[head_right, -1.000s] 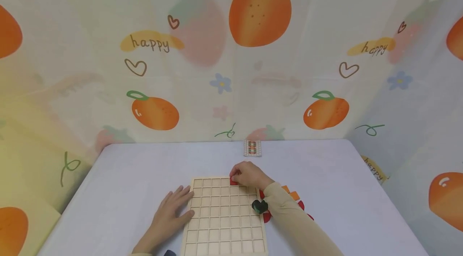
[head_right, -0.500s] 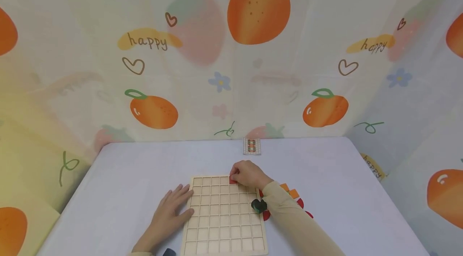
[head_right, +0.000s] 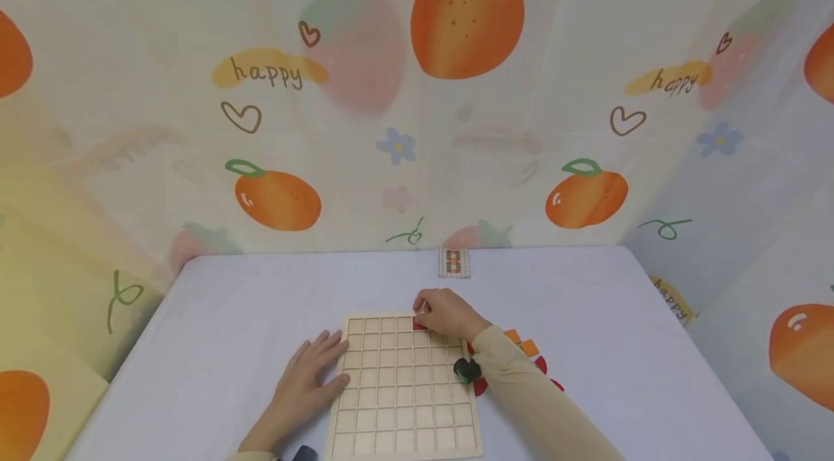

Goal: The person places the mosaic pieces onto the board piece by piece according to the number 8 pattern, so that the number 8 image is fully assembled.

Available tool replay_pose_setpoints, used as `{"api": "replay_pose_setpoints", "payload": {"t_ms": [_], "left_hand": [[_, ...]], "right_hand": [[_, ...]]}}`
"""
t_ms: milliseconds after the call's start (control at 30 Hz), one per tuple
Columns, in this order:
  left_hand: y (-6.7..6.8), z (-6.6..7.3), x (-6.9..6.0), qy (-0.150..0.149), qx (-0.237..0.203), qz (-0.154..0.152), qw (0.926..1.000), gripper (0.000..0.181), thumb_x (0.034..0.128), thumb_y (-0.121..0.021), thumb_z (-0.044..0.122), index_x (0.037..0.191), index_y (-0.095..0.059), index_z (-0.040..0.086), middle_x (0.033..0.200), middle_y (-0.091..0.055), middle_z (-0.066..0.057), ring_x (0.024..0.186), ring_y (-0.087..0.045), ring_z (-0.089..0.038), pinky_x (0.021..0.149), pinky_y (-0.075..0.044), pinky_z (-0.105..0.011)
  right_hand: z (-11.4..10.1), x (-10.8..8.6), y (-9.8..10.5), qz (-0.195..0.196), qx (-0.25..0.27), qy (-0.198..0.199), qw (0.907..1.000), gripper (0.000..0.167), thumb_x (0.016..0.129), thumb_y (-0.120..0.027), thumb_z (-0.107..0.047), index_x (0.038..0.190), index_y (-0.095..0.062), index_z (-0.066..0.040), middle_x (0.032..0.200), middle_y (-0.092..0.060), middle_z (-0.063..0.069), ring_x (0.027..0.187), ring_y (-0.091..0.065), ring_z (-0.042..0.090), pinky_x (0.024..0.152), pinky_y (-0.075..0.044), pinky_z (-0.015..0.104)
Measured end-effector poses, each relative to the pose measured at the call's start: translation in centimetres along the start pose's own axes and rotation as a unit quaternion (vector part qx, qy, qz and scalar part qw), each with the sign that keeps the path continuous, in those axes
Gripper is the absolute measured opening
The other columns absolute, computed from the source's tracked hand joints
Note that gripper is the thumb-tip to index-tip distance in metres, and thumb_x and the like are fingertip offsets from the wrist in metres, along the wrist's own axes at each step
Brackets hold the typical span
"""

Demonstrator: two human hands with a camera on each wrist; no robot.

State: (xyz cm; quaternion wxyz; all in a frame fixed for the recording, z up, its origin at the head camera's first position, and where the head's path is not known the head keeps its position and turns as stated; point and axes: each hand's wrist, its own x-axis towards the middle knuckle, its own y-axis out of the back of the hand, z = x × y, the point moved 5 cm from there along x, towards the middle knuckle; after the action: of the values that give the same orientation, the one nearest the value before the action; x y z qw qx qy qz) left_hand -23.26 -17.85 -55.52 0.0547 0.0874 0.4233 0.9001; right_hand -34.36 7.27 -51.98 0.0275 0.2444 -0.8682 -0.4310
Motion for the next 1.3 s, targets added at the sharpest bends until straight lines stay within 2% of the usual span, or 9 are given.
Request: {"api": "replay_pose_setpoints", "payload": {"t_ms": [100,233,367,567,667,967,1200,1300], "left_hand": [[-0.2,0.0,0.0,0.002,-0.001,-0.004,1.0,0.054,0.0867,-0.075,0.029,0.137,-0.063,0.013,0.154,-0.052,-0.006,0.152,-0.036,-0.033,0.128,-0.015,-0.058],[-0.2,0.0,0.1,0.002,0.001,-0.004,1.0,0.054,0.0866,-0.075,0.029,0.137,-0.063,0.013,0.154,-0.052,-0.007,0.151,-0.036,-0.033,0.128,-0.015,-0.058],[-0.1,0.1,0.2,0.001,0.0,-0.004,1.0,0.054,0.0866,-0.075,0.029,0.136,-0.063,0.012,0.154,-0.052,-0.008,0.151,-0.037,-0.034,0.127,-0.015,-0.059],[-0.1,0.1,0.2,-0.001,-0.001,-0.003,1.0,0.054,0.0864,-0.075,0.029,0.136,-0.063,0.012,0.154,-0.053,-0.009,0.151,-0.037,-0.035,0.127,-0.015,-0.059],[0.1,0.2,0.1,-0.001,-0.006,-0.002,1.0,0.054,0.0864,-0.075,0.028,0.136,-0.063,0.011,0.154,-0.052,-0.009,0.151,-0.037,-0.035,0.127,-0.014,-0.059],[0.2,-0.1,0.2,0.0,-0.005,0.003,1.0,0.054,0.0865,-0.075,0.027,0.137,-0.063,0.012,0.154,-0.052,-0.009,0.151,-0.036,-0.036,0.127,-0.014,-0.06],[0.0,-0.2,0.1,0.014,-0.017,-0.002,0.9997,0.055,0.0855,-0.077,0.026,0.137,-0.063,0.012,0.155,-0.051,-0.008,0.152,-0.034,-0.034,0.128,-0.012,-0.058],[-0.1,-0.1,0.1,0.012,-0.018,-0.003,0.9998,0.054,0.0857,-0.077,0.026,0.137,-0.063,0.013,0.155,-0.051,-0.008,0.152,-0.034,-0.034,0.128,-0.012,-0.059]], "right_hand": [[0.0,-0.6,0.9,0.001,0.031,-0.008,0.9995,0.014,0.098,-0.061,-0.017,0.109,-0.067,-0.011,0.078,-0.062,-0.003,0.066,-0.052,0.011,0.064,-0.047,0.025],[-0.5,-1.6,3.0,0.008,0.063,0.009,0.998,0.021,0.1,-0.062,-0.021,0.115,-0.067,-0.006,0.084,-0.064,0.002,0.071,-0.055,0.013,0.067,-0.049,0.027],[-1.1,-2.8,5.1,0.01,0.061,0.029,0.9976,0.022,0.101,-0.062,-0.023,0.116,-0.067,-0.008,0.092,-0.067,0.006,0.079,-0.056,0.015,0.07,-0.049,0.028],[-1.3,-4.8,7.6,0.032,0.046,0.051,0.9971,0.015,0.1,-0.063,-0.023,0.112,-0.068,-0.015,0.096,-0.069,-0.001,0.086,-0.059,0.014,0.077,-0.052,0.027],[-0.9,-5.7,8.5,0.045,0.04,0.055,0.9967,0.014,0.1,-0.062,-0.023,0.112,-0.068,-0.017,0.098,-0.071,0.0,0.087,-0.06,0.012,0.081,-0.053,0.027],[1.7,-7.9,9.9,0.077,0.019,0.027,0.9965,0.016,0.1,-0.064,-0.024,0.11,-0.071,-0.013,0.098,-0.074,0.001,0.087,-0.062,0.011,0.081,-0.055,0.027],[3.9,-9.2,10.0,0.083,0.007,0.008,0.9965,0.021,0.1,-0.064,-0.023,0.111,-0.072,-0.007,0.099,-0.072,0.0,0.089,-0.059,0.013,0.079,-0.054,0.027],[4.8,-9.7,9.8,0.084,0.011,-0.009,0.9964,0.023,0.099,-0.064,-0.023,0.112,-0.072,-0.005,0.1,-0.071,0.0,0.089,-0.058,0.014,0.076,-0.054,0.026]]}}
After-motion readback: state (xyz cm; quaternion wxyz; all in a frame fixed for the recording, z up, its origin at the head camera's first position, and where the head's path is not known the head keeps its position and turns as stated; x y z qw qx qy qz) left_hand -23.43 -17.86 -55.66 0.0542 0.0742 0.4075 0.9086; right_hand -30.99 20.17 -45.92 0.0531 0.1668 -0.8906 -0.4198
